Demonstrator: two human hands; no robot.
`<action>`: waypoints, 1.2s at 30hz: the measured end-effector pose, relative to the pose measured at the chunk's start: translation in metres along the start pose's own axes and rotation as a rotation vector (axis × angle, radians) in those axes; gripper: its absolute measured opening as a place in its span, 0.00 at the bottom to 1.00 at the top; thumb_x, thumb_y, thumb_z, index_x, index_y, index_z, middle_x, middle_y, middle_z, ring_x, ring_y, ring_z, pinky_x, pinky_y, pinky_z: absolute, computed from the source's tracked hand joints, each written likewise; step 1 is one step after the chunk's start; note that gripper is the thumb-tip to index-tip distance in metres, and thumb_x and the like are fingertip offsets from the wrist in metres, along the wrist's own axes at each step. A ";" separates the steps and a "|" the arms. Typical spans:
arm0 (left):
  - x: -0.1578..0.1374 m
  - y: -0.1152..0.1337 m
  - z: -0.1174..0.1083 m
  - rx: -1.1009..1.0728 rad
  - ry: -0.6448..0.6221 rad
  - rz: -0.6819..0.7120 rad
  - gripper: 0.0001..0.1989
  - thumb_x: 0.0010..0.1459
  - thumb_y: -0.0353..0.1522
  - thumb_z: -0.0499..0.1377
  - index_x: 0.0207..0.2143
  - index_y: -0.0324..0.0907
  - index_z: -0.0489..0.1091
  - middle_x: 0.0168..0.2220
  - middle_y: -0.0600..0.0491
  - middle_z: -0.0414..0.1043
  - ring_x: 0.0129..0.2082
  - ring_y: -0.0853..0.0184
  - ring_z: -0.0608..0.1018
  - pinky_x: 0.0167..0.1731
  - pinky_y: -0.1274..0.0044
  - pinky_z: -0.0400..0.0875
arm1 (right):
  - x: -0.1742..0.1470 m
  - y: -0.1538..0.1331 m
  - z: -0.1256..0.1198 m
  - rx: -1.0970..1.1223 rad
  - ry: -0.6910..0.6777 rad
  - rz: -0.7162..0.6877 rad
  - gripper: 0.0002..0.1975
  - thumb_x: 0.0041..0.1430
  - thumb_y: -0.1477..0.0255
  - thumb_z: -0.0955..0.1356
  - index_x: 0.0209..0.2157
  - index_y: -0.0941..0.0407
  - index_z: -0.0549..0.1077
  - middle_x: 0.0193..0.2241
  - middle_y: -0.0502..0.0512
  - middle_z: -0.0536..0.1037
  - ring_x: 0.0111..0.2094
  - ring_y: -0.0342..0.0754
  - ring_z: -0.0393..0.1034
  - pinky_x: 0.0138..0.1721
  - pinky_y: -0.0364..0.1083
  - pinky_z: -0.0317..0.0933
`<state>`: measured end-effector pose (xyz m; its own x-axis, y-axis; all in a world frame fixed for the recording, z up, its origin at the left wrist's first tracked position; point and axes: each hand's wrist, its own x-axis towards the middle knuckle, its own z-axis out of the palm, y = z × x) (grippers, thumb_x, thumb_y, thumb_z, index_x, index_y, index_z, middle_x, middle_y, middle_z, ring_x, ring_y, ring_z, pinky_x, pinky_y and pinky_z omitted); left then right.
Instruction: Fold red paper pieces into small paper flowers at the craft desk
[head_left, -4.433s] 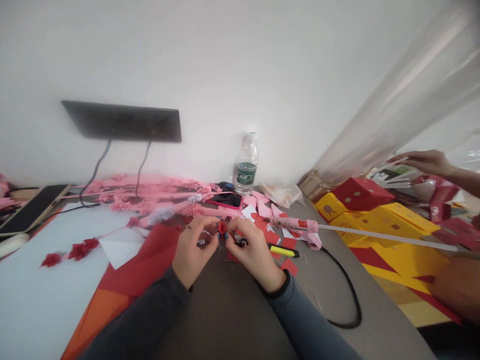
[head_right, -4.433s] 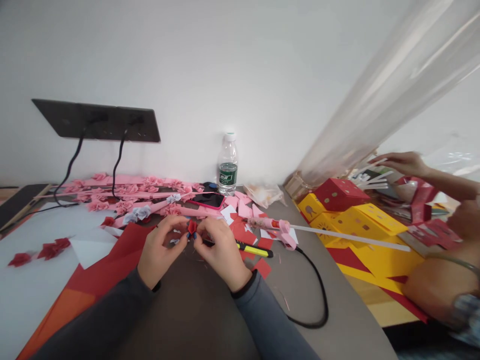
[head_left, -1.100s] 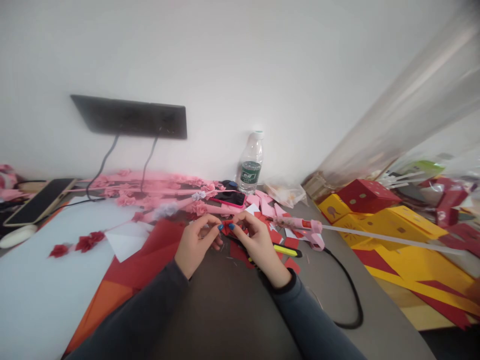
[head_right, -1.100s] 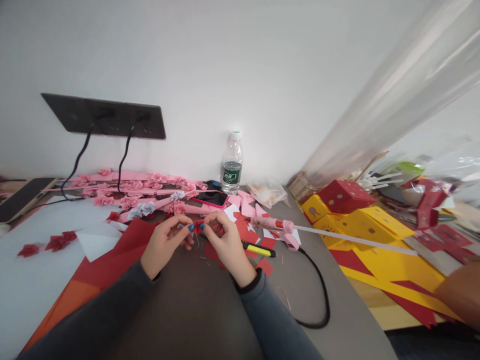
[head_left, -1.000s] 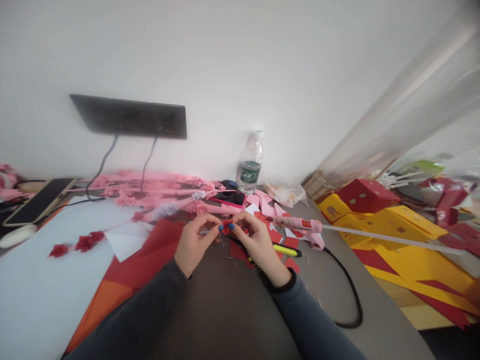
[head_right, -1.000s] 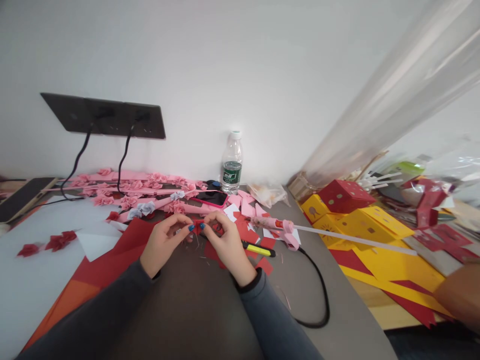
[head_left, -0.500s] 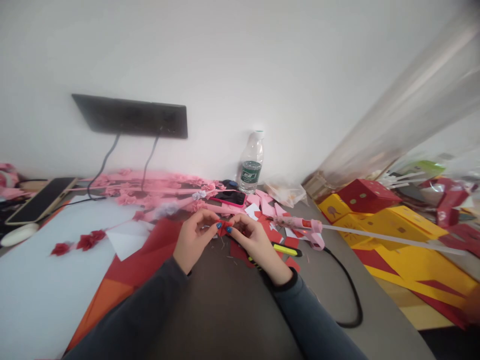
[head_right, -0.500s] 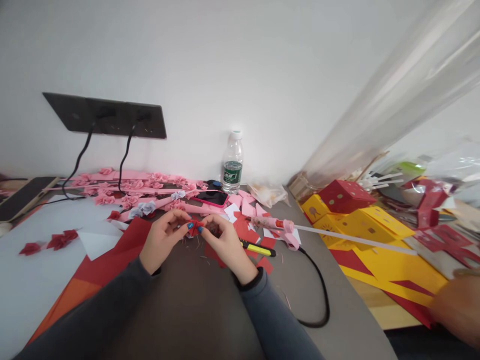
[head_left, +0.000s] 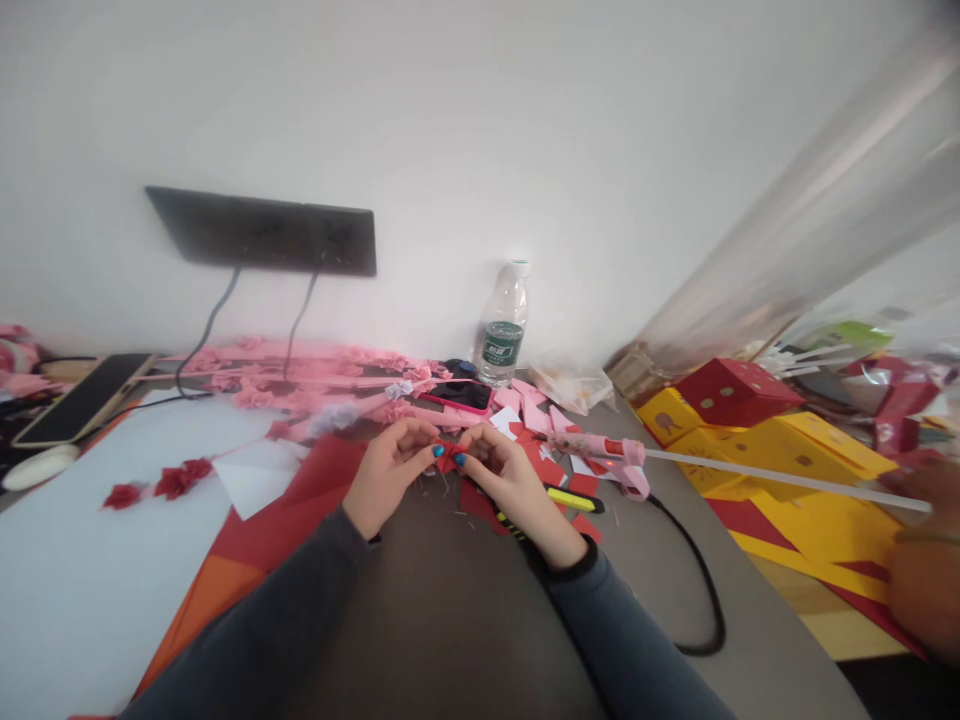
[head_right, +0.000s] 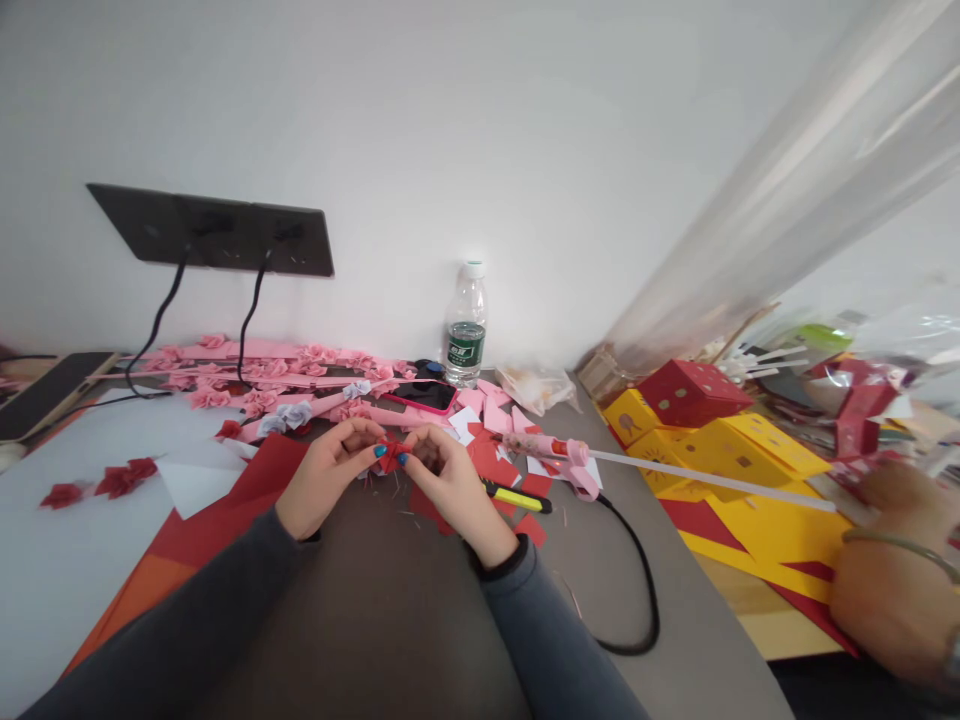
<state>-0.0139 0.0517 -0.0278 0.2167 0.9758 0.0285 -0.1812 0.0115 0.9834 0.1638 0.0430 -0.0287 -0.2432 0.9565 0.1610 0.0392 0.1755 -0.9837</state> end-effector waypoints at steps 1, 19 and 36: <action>0.000 0.000 0.000 -0.005 -0.010 -0.009 0.11 0.51 0.33 0.66 0.36 0.39 0.70 0.34 0.53 0.75 0.32 0.70 0.76 0.32 0.80 0.70 | 0.000 0.000 0.000 0.003 0.002 -0.007 0.11 0.57 0.63 0.70 0.34 0.55 0.68 0.28 0.50 0.71 0.28 0.45 0.66 0.29 0.44 0.59; 0.000 0.006 0.004 -0.199 0.033 -0.139 0.20 0.40 0.36 0.74 0.29 0.38 0.67 0.25 0.58 0.72 0.22 0.75 0.72 0.22 0.83 0.65 | -0.001 -0.012 -0.003 0.075 -0.064 0.058 0.14 0.55 0.59 0.72 0.33 0.56 0.72 0.29 0.50 0.72 0.29 0.44 0.65 0.31 0.43 0.61; -0.003 0.006 0.009 -0.173 -0.005 -0.193 0.18 0.45 0.40 0.72 0.33 0.39 0.72 0.27 0.55 0.73 0.24 0.72 0.74 0.25 0.79 0.69 | -0.001 -0.006 -0.003 0.252 0.092 0.097 0.13 0.52 0.60 0.74 0.30 0.54 0.74 0.27 0.49 0.73 0.29 0.44 0.65 0.33 0.43 0.60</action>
<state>-0.0070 0.0468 -0.0199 0.2683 0.9507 -0.1553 -0.2971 0.2350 0.9255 0.1664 0.0414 -0.0225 -0.1605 0.9852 0.0607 -0.1867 0.0301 -0.9820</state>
